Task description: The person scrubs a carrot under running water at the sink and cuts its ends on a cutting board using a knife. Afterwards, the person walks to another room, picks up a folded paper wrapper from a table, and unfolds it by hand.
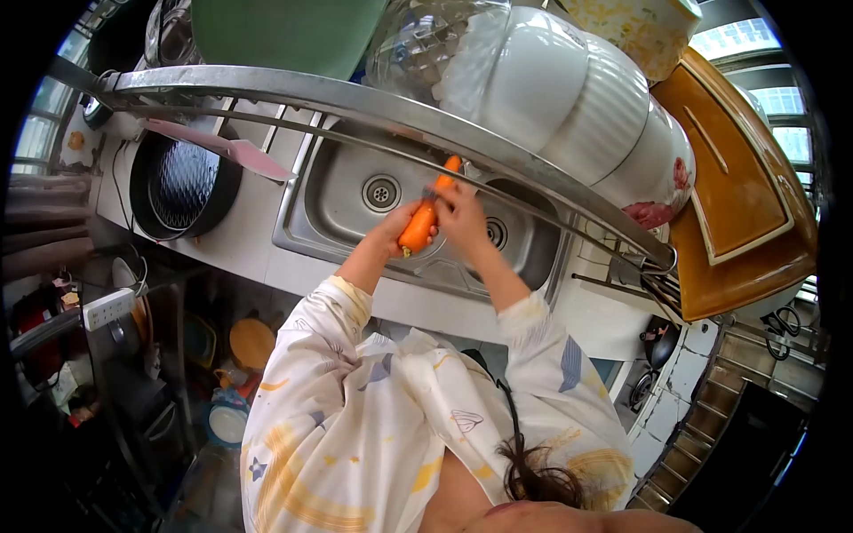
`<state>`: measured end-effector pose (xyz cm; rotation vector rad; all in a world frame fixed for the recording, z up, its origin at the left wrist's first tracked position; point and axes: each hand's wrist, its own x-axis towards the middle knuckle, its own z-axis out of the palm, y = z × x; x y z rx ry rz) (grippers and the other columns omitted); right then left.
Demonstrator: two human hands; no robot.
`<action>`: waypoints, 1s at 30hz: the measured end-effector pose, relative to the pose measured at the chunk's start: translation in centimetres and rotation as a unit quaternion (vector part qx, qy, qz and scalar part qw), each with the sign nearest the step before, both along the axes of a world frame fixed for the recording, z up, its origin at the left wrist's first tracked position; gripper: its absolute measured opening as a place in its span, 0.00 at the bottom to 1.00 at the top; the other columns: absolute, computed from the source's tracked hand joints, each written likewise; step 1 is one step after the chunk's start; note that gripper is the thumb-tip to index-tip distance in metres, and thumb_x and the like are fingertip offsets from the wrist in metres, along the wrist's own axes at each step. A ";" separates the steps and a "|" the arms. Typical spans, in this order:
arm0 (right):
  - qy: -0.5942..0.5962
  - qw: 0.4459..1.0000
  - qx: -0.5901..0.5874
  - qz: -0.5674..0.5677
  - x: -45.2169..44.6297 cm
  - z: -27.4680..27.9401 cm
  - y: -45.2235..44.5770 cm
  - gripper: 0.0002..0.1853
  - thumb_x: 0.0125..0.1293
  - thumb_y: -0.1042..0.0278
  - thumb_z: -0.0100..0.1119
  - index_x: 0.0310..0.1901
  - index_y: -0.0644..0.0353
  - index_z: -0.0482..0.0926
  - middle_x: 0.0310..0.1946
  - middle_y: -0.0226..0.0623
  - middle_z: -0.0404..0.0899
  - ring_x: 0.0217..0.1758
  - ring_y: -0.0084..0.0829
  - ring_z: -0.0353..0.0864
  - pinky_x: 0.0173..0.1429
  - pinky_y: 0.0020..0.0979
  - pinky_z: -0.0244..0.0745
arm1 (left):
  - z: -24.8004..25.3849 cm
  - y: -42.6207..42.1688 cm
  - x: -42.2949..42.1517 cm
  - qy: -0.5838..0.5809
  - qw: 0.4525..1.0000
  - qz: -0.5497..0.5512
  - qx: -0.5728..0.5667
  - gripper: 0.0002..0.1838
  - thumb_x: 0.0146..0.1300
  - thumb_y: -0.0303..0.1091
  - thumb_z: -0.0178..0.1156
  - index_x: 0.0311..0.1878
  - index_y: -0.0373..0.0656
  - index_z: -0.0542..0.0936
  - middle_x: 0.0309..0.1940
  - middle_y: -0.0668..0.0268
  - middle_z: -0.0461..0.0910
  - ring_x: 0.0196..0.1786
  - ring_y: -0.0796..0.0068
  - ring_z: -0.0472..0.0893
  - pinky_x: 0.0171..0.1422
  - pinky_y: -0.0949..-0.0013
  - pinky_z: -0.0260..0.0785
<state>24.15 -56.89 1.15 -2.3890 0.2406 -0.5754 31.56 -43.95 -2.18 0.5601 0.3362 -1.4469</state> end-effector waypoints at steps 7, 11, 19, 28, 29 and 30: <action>0.119 0.976 0.171 -0.057 1.3 1.8 -1.1 0.08 0.58 0.74 0.55 0.37 0.63 0.80 0.28 0.36 0.70 0.28 0.28 0.72 0.35 0.27 0.69 | -0.6 -0.2 -0.3 0.086 0.994 0.011 -0.060 0.20 0.71 0.48 0.37 0.50 0.41 0.67 0.31 0.61 0.73 0.28 0.73 0.76 0.28 0.72 0.74; 0.077 0.982 0.166 -0.057 1.1 0.8 -1.2 0.07 0.58 0.74 0.56 0.38 0.63 0.78 0.24 0.34 0.70 0.27 0.26 0.71 0.33 0.25 0.67 | -0.5 0.4 -0.6 0.078 0.996 -0.020 -0.044 0.20 0.71 0.48 0.38 0.51 0.42 0.66 0.31 0.61 0.73 0.28 0.73 0.76 0.28 0.72 0.73; 0.245 0.612 0.751 0.045 2.1 3.5 -9.5 0.07 0.60 0.64 0.59 0.33 0.55 0.74 0.23 0.28 0.73 0.25 0.24 0.72 0.31 0.25 0.70 | -0.3 1.5 -1.6 0.200 0.954 -0.014 -0.222 0.20 0.71 0.49 0.39 0.56 0.44 0.66 0.31 0.61 0.74 0.28 0.73 0.76 0.29 0.70 0.75; 0.068 0.722 0.688 -0.023 2.0 2.3 -9.1 0.08 0.61 0.66 0.57 0.40 0.57 0.76 0.36 0.40 0.73 0.40 0.30 0.71 0.43 0.28 0.69 | 0.8 1.0 -2.4 -0.244 0.961 -0.025 0.128 0.24 0.64 0.50 0.52 0.56 0.43 0.67 0.37 0.57 0.77 0.35 0.65 0.80 0.37 0.63 0.75; 0.056 0.748 0.660 -0.031 2.1 2.4 -9.1 0.08 0.61 0.66 0.57 0.41 0.58 0.76 0.37 0.41 0.73 0.42 0.31 0.71 0.44 0.28 0.69 | 0.1 0.9 -2.8 -0.510 0.845 -0.019 0.163 0.25 0.60 0.50 0.56 0.54 0.43 0.67 0.36 0.54 0.77 0.36 0.61 0.80 0.39 0.59 0.74; 0.046 0.777 0.626 -0.039 2.4 2.3 -9.1 0.09 0.61 0.67 0.57 0.42 0.58 0.76 0.39 0.42 0.73 0.43 0.31 0.71 0.45 0.29 0.69 | 0.8 0.8 -2.9 -0.732 0.656 -0.012 0.183 0.27 0.57 0.50 0.60 0.53 0.43 0.67 0.35 0.52 0.78 0.38 0.57 0.81 0.40 0.55 0.73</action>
